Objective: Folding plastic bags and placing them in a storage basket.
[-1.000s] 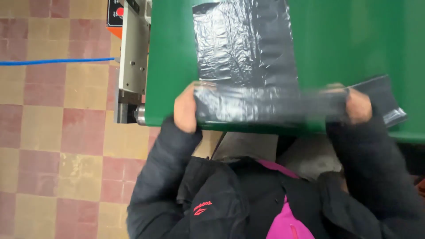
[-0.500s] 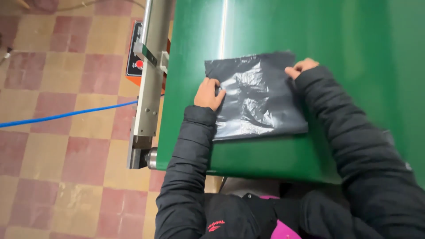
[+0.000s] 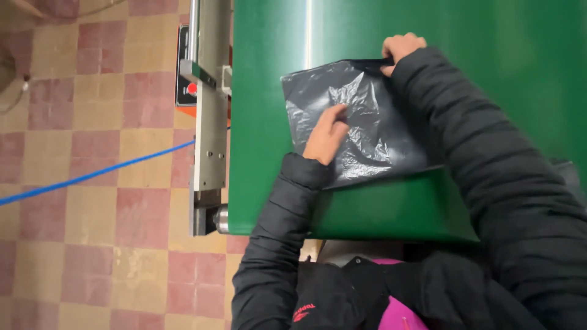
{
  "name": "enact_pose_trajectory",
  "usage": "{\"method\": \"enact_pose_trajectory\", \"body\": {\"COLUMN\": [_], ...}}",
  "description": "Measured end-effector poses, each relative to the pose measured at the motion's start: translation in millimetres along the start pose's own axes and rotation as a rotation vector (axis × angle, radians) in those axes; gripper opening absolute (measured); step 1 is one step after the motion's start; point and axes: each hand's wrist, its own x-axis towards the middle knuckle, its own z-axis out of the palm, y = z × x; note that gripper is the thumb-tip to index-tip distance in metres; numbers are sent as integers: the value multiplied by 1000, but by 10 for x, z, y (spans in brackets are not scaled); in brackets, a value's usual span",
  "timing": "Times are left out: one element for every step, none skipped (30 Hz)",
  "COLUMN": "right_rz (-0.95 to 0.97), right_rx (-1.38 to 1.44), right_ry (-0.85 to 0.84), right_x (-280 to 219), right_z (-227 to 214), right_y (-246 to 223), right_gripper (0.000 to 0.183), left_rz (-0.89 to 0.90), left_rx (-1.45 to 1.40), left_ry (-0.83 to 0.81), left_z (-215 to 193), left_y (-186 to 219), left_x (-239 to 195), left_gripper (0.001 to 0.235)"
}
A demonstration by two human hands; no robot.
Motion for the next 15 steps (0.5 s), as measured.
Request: {"method": "enact_pose_trajectory", "body": {"right_rz": [12, -80, -173, -156, -220, -291, -280, -301, -322, -309, -310, -310, -296, -297, -297], "right_rx": [-1, 72, 143, 157, 89, 17, 26, 2, -22, -18, -26, -36, -34, -42, -50], "right_ry": [12, 81, 150, 139, 159, 187, 185, 210, 234, 240, 238, 239, 249, 266, 283], "right_x": [-139, -335, -527, -814, -1096, -1327, -1564, -1795, -2032, -2155, -2282, -2395, -2452, -2500, -2546], "right_z": [-212, -406, -595, -740, -894, -1079, -995, -910, -829, -782, -738, -692, -607, -523, -443], "right_y": [-162, -338, -515, -664, -816, -954, -970, -987, -1007, -1024, -1042, -1060, -1054, -1047, -1041], "right_gripper": [30, 25, 21, 21, 18, 17, 17, 17, 19, 19, 18, 19, 19, 17, 15], "left_rz": [8, -215, -446, -471, -486, -490, -504, -502, -500, -507, -437, -359, -362, -255, -145], "left_rx": [4, -457, -914, -910, -996, -1081, -1075, -1087, -1099, -1089, -933, -774, -764, -517, -272], "left_ry": [-14, 31, 84, 83, 60, 36, 35, 88, 141, 132, 216, 291, 278, 298, 312], "left_z": [-98, -172, -245, -329, -412, -507, -545, -596, -646, -649, -648, -661, -614, -573, -530], "left_y": [-147, -291, -440, -366, -290, -200, -467, -733, -993, -1036, -1075, -1112, -954, -787, -617], "left_x": [48, 40, 35, -76, -184, -233, -361, -459, -562, -638, -715, -767, -869, -975, -1084], "left_gripper": [73, 83, 95, 95, 103, 112, 112, 109, 107, 107, 94, 83, 83, 73, 67]}}
